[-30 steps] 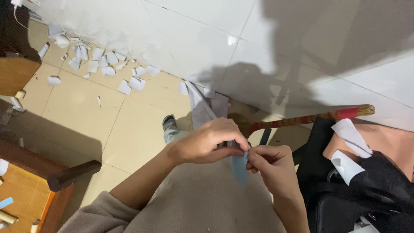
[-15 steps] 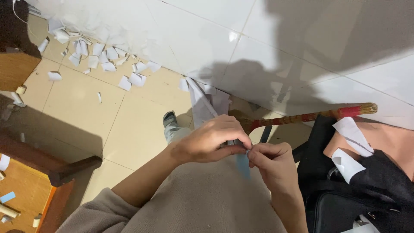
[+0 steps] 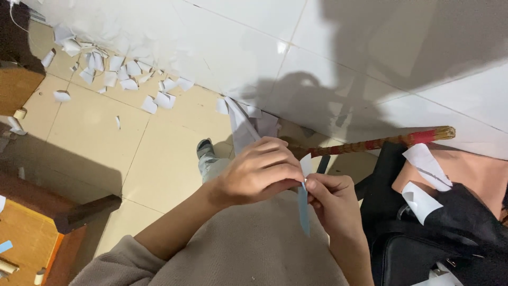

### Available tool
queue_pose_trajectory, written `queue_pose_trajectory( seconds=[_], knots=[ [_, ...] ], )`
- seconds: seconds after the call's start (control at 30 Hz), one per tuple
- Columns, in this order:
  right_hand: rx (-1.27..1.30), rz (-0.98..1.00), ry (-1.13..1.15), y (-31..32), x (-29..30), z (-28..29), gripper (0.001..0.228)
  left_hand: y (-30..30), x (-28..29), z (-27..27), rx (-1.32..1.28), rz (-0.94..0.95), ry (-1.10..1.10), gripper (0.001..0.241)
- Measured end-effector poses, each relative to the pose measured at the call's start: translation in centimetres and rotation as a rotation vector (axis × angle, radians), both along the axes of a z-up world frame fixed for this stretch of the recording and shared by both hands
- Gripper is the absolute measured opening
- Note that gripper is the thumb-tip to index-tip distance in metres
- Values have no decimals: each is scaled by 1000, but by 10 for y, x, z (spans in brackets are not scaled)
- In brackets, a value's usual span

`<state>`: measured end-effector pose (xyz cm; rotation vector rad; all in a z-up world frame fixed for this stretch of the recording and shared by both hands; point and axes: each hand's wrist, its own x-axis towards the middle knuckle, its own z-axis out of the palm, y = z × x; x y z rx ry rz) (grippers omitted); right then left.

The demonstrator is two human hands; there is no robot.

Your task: Cutting paper templates and applying blue vinyl stickers to a tiled wall to create a checkered pattern.

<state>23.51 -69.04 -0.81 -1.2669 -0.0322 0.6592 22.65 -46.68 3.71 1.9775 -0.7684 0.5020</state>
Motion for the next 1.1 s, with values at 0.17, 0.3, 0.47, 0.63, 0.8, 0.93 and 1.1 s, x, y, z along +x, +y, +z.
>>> queue_pose_trajectory(
  seconds=[0.17,0.3,0.47,0.63,0.8,0.93,1.1],
  knots=[
    [-80,-80,7,-4,-2,-19,19,-2,-4,-9,52,18,6,8],
    [-382,-160,-86,-10,7,-28,15,-1,-6,-11,141,52,-65,26],
    [-557,-223,-131,-9,23,-25,18,-6,-15,-18,138,68,-98,12],
    [-693,-223,-189,-22,34,-39,17,-6,-27,-10,106,117,-132,10],
    [-941,-348,-245,-50,50,-65,22,-1,-41,-3,-292,48,-70,16],
    [-1360,-59,-335,-68,55,-58,33,13,-37,-21,-519,92,11,8],
    [-1408,228,-71,-31,48,10,36,24,-18,-4,-636,156,253,10]
  ],
)
